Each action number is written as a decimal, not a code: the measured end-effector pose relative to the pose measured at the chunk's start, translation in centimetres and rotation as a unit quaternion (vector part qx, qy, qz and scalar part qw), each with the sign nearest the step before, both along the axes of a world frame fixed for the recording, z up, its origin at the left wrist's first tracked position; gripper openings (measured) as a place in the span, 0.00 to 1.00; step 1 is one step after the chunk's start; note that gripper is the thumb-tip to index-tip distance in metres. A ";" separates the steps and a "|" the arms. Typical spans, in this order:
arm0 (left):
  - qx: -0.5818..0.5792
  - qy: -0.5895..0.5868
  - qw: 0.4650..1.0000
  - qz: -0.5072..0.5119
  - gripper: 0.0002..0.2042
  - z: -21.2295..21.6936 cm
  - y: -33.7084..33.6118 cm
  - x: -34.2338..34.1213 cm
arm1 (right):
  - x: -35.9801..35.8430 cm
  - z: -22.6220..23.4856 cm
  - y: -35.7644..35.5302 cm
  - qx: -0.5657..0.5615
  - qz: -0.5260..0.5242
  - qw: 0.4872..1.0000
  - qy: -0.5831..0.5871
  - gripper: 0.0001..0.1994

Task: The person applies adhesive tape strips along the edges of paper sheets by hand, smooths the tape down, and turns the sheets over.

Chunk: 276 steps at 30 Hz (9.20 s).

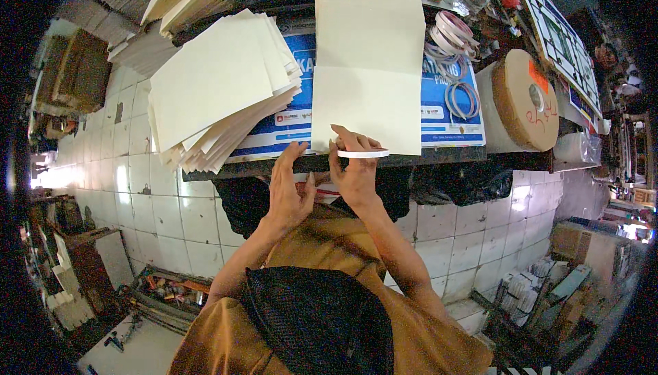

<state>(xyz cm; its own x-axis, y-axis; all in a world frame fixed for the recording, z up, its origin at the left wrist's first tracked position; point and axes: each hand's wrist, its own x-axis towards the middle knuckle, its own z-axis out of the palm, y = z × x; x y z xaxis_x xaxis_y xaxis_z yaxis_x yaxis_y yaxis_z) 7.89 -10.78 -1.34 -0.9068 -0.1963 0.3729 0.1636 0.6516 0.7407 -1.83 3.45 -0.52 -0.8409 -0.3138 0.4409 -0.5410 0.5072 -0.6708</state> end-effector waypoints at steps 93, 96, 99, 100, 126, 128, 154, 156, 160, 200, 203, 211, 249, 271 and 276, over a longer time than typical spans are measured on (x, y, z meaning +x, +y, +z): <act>-0.123 0.306 0.939 0.098 0.22 16.4 -6.7 -8.1 | 4.0 2.1 17.0 -0.335 -0.317 0.885 -0.070 0.10; -0.265 -0.022 0.955 0.132 0.19 14.0 -6.8 -8.2 | 3.7 2.2 17.0 -0.317 -0.288 0.901 -0.066 0.08; -0.205 -0.032 0.973 0.099 0.19 14.1 -4.3 -10.0 | 3.4 2.7 17.5 -0.311 -0.291 0.903 -0.060 0.09; -0.110 0.077 0.988 0.076 0.20 14.5 -2.8 -10.7 | 3.3 2.9 17.5 -0.301 -0.284 0.908 -0.063 0.09; -0.008 -0.023 0.998 0.064 0.35 0.6 -0.3 0.6 | 0.6 1.4 1.6 -0.171 0.020 0.971 -0.164 0.06; 0.006 0.003 0.998 0.064 0.36 -0.3 -0.3 1.0 | 1.2 1.3 0.4 -0.119 0.031 0.985 -0.124 0.05; -0.228 -0.022 0.973 0.035 0.39 -2.6 1.6 1.8 | -1.9 2.1 10.7 -0.141 -0.214 0.964 -0.071 0.05; -0.238 -0.051 0.969 0.031 0.36 -2.4 1.6 1.9 | -2.5 0.7 11.5 -0.075 -0.193 0.978 0.006 0.04; -0.266 -0.064 0.961 0.029 0.34 -1.9 1.6 1.8 | -2.8 -1.1 12.2 0.016 -0.177 0.982 0.071 0.04; -0.255 -0.137 0.953 -0.093 0.36 2.3 8.7 -6.8 | 4.8 4.8 13.7 -0.243 -0.203 0.946 0.068 0.06; -0.270 -0.145 0.928 -0.211 0.33 4.9 7.2 -7.3 | 3.7 3.8 16.7 -0.356 -0.293 0.885 -0.063 0.08; -0.104 0.104 0.985 0.090 0.20 16.0 -3.0 -4.6 | 4.6 2.2 17.3 -0.526 -0.271 0.763 -0.259 0.08; -0.157 -0.080 0.984 0.040 0.31 1.2 -1.4 0.5 | 1.1 2.2 -0.1 0.019 -0.040 0.999 -0.006 0.13; -0.284 -0.105 0.953 0.020 0.30 1.5 -1.3 -0.3 | 0.0 0.1 10.8 0.058 -0.167 0.984 0.023 0.08; -0.291 -0.112 0.950 0.022 0.29 0.8 -1.3 -0.1 | 0.1 0.0 10.5 0.080 -0.173 0.981 0.040 0.10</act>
